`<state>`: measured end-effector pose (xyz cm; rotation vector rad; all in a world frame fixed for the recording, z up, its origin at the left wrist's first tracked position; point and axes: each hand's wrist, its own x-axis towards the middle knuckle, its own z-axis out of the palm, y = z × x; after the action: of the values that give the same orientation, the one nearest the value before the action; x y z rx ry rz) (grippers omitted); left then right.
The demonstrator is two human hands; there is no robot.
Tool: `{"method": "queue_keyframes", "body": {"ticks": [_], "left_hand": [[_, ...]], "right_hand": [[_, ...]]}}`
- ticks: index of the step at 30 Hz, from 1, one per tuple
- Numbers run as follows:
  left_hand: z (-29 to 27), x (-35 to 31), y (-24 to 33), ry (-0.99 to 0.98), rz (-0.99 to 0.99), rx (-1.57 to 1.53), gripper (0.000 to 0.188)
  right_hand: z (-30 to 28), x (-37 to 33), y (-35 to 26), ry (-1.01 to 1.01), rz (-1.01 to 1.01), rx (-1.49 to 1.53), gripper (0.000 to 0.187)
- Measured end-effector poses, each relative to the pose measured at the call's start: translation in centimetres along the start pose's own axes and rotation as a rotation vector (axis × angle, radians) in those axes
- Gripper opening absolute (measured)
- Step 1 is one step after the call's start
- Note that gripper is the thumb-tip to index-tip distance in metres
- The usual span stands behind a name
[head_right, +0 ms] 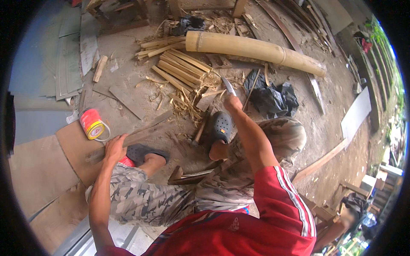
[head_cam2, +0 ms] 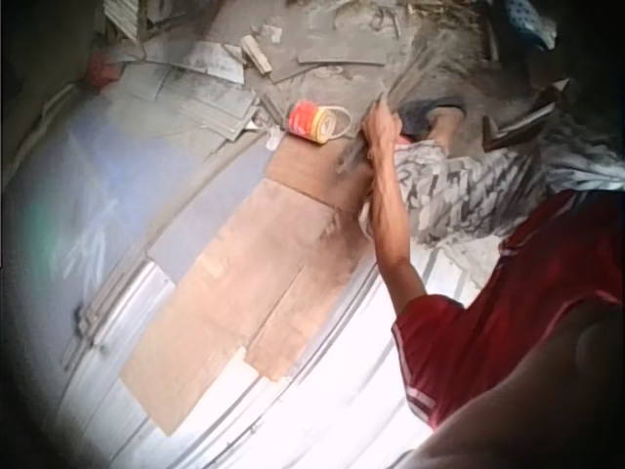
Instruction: The person sits on the floor and uses a machete to split and shape bamboo strips. They assemble the strips into a slatted frame, then retrieve a hammer and nails from a plastic bag to fasten small bamboo pieces together.
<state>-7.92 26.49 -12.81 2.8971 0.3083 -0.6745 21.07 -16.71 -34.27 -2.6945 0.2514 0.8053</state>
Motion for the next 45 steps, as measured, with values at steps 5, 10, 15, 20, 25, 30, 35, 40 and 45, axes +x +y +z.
{"method": "queue_keyframes", "body": {"ticks": [5,10,15,20,25,30,35,40,45], "left_hand": [[0.9,0.5,-0.1,-0.036,-0.006,-0.090,0.055],[1.4,1.8,1.0,-0.099,0.031,-0.079,0.052],[1.0,3.4,1.7,-0.137,0.059,-0.016,0.053],[1.9,9.9,4.8,-0.068,0.146,0.080,0.057],[7.5,13.1,5.8,0.049,0.118,0.171,0.058],[12.9,15.3,7.3,0.104,0.141,0.243,0.060],[14.5,16.1,9.0,-0.079,0.015,0.202,0.067],[11.0,14.2,14.8,-0.195,0.016,0.192,0.085],[15.2,17.5,12.0,-0.050,-0.304,-1.233,0.088]], "right_hand": [[-1.0,-1.2,-2.9,-0.073,-0.127,-0.141,0.036],[-3.7,2.1,3.9,0.248,0.064,-0.190,0.033],[-8.0,1.1,11.2,0.554,0.521,-0.148,0.088],[-6.5,6.6,21.3,0.534,0.658,1.121,0.096],[-7.8,4.8,10.9,0.604,0.283,0.748,0.026],[-10.9,-1.2,1.3,0.550,-0.178,0.878,0.027],[-12.0,-5.3,-1.7,0.594,-0.327,0.833,0.027],[-12.1,-8.5,-3.6,0.466,-0.371,0.725,0.025],[-12.7,-16.2,-12.1,0.252,-0.847,0.483,0.019]]}}
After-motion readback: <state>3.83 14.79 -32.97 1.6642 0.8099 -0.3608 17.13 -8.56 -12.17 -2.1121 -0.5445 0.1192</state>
